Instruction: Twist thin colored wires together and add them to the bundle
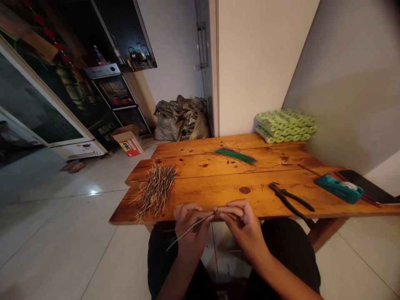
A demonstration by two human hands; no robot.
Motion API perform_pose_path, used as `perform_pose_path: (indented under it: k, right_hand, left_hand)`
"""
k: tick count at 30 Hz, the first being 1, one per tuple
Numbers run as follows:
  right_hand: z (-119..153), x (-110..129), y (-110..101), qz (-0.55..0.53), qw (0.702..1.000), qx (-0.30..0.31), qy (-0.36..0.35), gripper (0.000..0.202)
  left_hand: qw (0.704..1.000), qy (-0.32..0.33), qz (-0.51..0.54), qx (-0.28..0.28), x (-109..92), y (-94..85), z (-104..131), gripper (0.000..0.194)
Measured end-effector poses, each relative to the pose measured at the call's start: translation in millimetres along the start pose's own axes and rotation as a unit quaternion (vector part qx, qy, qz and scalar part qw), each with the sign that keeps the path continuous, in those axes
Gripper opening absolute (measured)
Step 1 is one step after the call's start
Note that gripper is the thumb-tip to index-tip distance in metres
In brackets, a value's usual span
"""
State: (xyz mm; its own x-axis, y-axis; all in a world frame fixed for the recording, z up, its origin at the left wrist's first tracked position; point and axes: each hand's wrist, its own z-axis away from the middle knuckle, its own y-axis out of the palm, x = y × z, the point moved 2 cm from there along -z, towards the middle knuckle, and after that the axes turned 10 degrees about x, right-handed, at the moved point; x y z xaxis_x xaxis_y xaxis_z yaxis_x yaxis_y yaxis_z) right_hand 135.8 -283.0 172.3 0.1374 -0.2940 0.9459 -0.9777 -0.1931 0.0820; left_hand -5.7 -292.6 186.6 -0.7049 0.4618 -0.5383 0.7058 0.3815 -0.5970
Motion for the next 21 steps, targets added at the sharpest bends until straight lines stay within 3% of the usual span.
perform_pose_path:
  k: [2,5,7,9,12,14,16,19,21]
  right_hand:
    - [8.3,4.5,-3.1,0.087,0.99,-0.004,-0.109,0.027]
    - [23.5,17.0,-6.8,0.168,0.946,0.076,-0.267,0.049]
    - [31.1,25.7,-8.8,0.177,0.926,0.122,-0.309,0.054]
    - [32.2,32.9,-10.2,0.134,0.948,0.126,-0.258,0.045]
    - [23.9,38.3,-9.3,0.01,0.99,0.132,-0.05,0.013]
    - [17.0,40.9,-6.4,-0.037,0.979,0.188,0.071,0.014]
    - [11.9,43.0,-4.1,-0.058,0.952,0.263,0.142,0.02]
    - [9.2,43.2,-2.9,-0.11,0.924,0.311,0.191,0.021]
    - [9.8,41.9,-2.0,-0.14,0.916,0.315,0.207,0.022]
  left_hand:
    - [0.998,-0.032,0.055,0.026,-2.4,-0.2,6.2,0.007]
    - [0.996,-0.026,0.076,0.024,-13.8,-7.1,16.3,0.006]
    - [0.998,0.013,0.066,0.012,-23.8,-14.1,19.9,0.006]
    - [0.997,0.069,0.041,-0.017,-31.3,-21.7,20.3,0.008]
    - [0.979,0.186,-0.054,-0.07,-34.5,-33.1,18.7,0.012]
    - [0.954,0.265,-0.123,-0.068,-32.0,-39.4,17.3,0.018]
    - [0.931,0.322,-0.168,-0.043,-28.2,-44.9,15.5,0.025]
    - [0.916,0.358,-0.182,-0.016,-25.9,-51.1,12.6,0.024]
    - [0.924,0.345,-0.162,-0.019,-27.4,-53.1,10.8,0.02]
